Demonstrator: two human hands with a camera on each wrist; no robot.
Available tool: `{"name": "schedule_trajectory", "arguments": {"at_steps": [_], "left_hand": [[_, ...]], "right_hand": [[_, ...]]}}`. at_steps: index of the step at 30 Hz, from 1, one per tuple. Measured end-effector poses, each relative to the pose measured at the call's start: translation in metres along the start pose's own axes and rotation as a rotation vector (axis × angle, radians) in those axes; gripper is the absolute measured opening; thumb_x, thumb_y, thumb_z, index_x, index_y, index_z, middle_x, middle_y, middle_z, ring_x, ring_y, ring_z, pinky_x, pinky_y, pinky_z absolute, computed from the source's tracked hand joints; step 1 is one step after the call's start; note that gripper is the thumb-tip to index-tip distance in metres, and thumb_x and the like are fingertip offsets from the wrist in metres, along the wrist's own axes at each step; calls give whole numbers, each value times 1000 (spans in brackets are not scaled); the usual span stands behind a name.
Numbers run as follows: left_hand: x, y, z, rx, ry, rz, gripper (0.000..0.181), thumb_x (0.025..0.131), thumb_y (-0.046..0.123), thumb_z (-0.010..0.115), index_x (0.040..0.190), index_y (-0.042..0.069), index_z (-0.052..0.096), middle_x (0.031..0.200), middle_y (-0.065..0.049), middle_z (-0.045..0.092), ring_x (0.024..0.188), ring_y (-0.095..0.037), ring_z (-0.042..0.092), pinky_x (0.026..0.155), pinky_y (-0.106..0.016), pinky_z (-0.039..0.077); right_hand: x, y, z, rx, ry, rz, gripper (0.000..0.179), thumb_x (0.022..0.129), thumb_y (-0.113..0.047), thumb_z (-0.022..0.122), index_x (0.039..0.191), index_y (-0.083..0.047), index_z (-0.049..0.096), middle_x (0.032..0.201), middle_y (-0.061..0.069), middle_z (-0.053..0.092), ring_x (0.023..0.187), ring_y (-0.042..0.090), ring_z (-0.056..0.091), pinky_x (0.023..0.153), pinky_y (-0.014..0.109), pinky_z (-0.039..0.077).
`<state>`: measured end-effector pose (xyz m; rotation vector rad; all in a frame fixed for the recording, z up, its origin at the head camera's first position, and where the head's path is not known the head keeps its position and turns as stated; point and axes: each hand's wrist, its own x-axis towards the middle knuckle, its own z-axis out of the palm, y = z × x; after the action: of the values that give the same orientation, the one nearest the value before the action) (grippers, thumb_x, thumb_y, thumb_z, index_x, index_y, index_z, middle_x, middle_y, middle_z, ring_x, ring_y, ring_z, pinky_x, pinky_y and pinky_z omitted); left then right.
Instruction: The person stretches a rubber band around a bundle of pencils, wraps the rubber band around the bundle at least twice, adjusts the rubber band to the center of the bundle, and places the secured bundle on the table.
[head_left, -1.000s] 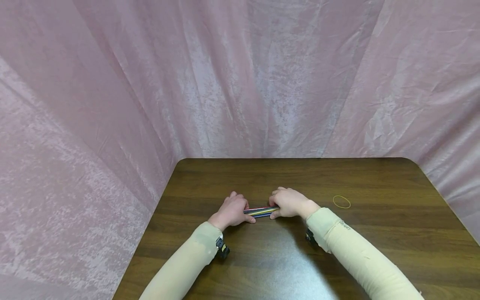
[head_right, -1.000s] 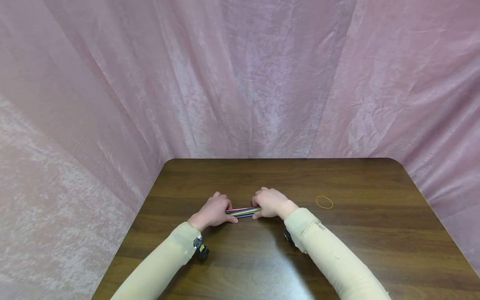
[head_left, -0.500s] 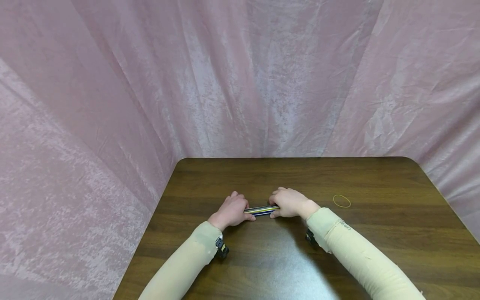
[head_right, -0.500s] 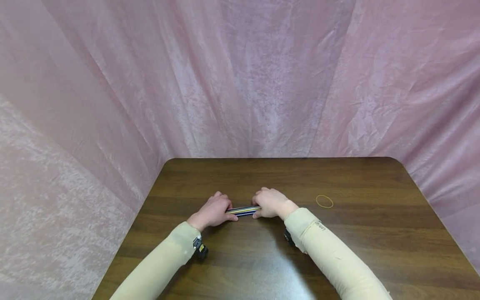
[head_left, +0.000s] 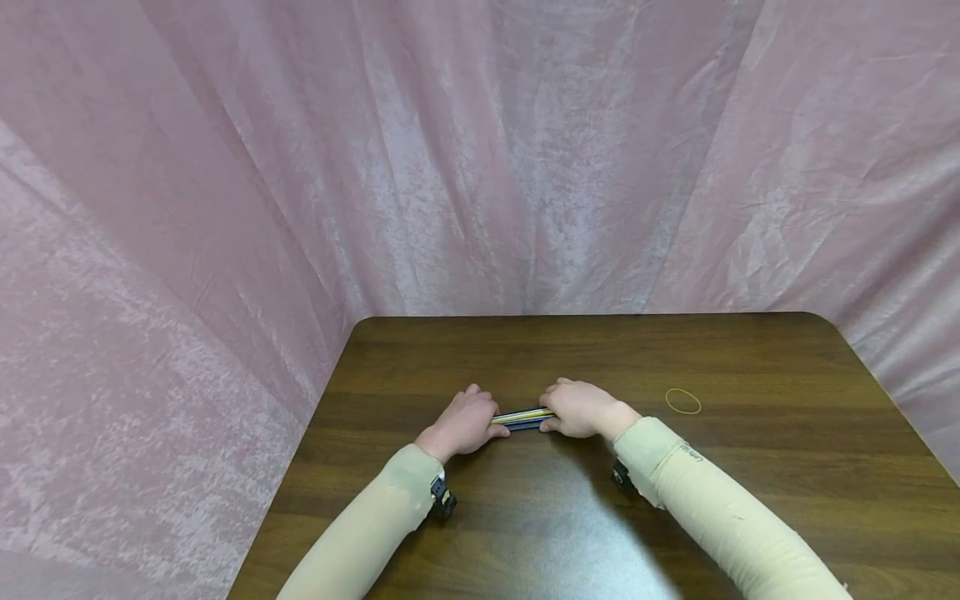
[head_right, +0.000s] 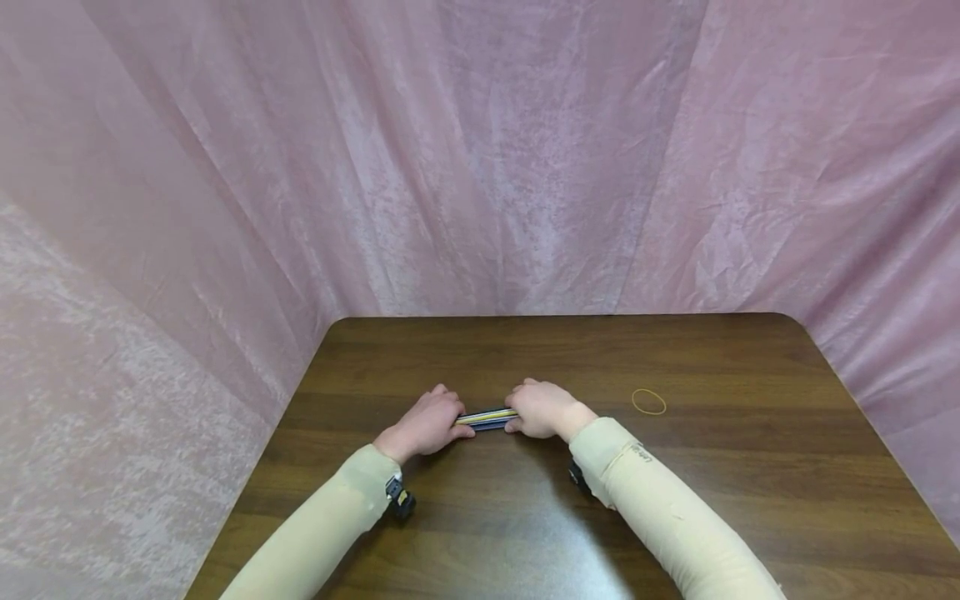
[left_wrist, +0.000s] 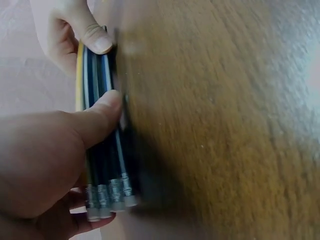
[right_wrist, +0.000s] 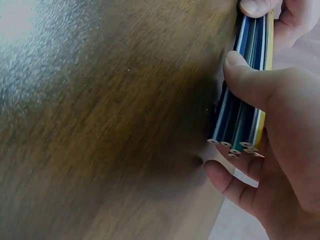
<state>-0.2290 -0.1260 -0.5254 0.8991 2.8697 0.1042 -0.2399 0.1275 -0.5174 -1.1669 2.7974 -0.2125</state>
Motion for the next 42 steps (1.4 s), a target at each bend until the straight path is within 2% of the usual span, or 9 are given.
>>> {"name": "schedule_trajectory", "arguments": {"at_steps": [7, 10, 14, 16, 20, 23, 30, 36, 42], "left_hand": [[2, 1, -2, 26, 86, -32, 32, 103, 45, 69, 106, 13, 70, 86, 3, 67, 89, -21, 56, 81, -38, 44], [4, 3, -2, 66, 131, -33, 33, 104, 45, 67, 112, 13, 68, 93, 0, 70, 90, -22, 57, 81, -39, 42], [7, 6, -3, 147, 182, -45, 31, 105, 44, 65, 112, 14, 64, 99, -2, 70, 94, -24, 58, 82, -41, 42], [9, 9, -3, 190, 196, -58, 28, 107, 40, 64, 114, 12, 62, 103, -4, 68, 98, -26, 58, 84, -43, 43], [15, 14, -3, 292, 235, -83, 15, 112, 21, 57, 120, 9, 60, 111, -9, 65, 105, -30, 59, 89, -48, 46], [19, 17, -3, 350, 268, -90, 11, 113, 12, 53, 121, 8, 59, 112, -10, 65, 105, -30, 59, 89, -49, 47], [23, 20, -6, 362, 292, -82, 9, 113, 15, 54, 118, 10, 59, 107, -8, 66, 99, -28, 60, 83, -45, 45], [22, 21, -5, 362, 320, -91, 8, 112, 13, 53, 117, 9, 58, 106, -8, 61, 99, -28, 54, 83, -44, 41], [24, 20, -3, 372, 347, -94, 7, 112, 12, 54, 116, 8, 58, 105, -10, 61, 97, -28, 53, 82, -45, 43]], "right_hand": [[-1, 4, 1, 29, 8, 92, 24, 104, -35, 70, 102, -12, 61, 87, 1, 65, 93, 30, 66, 81, 50, 55], [-2, 7, 0, 25, 36, 88, 23, 106, -32, 69, 102, -12, 57, 88, 3, 68, 90, 31, 66, 78, 50, 54], [-3, 8, -4, 10, 97, 71, 22, 106, -30, 69, 102, -12, 57, 96, 5, 73, 90, 32, 65, 79, 49, 54], [-4, 8, -6, -2, 122, 81, 22, 105, -30, 69, 103, -11, 58, 99, 6, 73, 92, 33, 65, 80, 50, 54], [-4, 7, -9, -33, 157, 118, 22, 106, -30, 67, 105, -10, 59, 101, 8, 73, 93, 33, 65, 78, 49, 54], [-4, 7, -10, -41, 178, 149, 22, 107, -30, 66, 105, -10, 58, 100, 7, 72, 92, 32, 64, 76, 48, 53], [-6, 6, -12, -71, 249, 177, 22, 105, -31, 69, 103, -11, 60, 98, 5, 70, 89, 31, 62, 75, 48, 52], [-6, 5, -11, -70, 250, 203, 24, 104, -32, 71, 112, -10, 63, 107, 6, 72, 96, 31, 63, 80, 50, 50], [-7, 4, -9, -65, 288, 226, 27, 102, -32, 74, 114, -10, 64, 106, 5, 71, 96, 30, 62, 80, 51, 49]]}}
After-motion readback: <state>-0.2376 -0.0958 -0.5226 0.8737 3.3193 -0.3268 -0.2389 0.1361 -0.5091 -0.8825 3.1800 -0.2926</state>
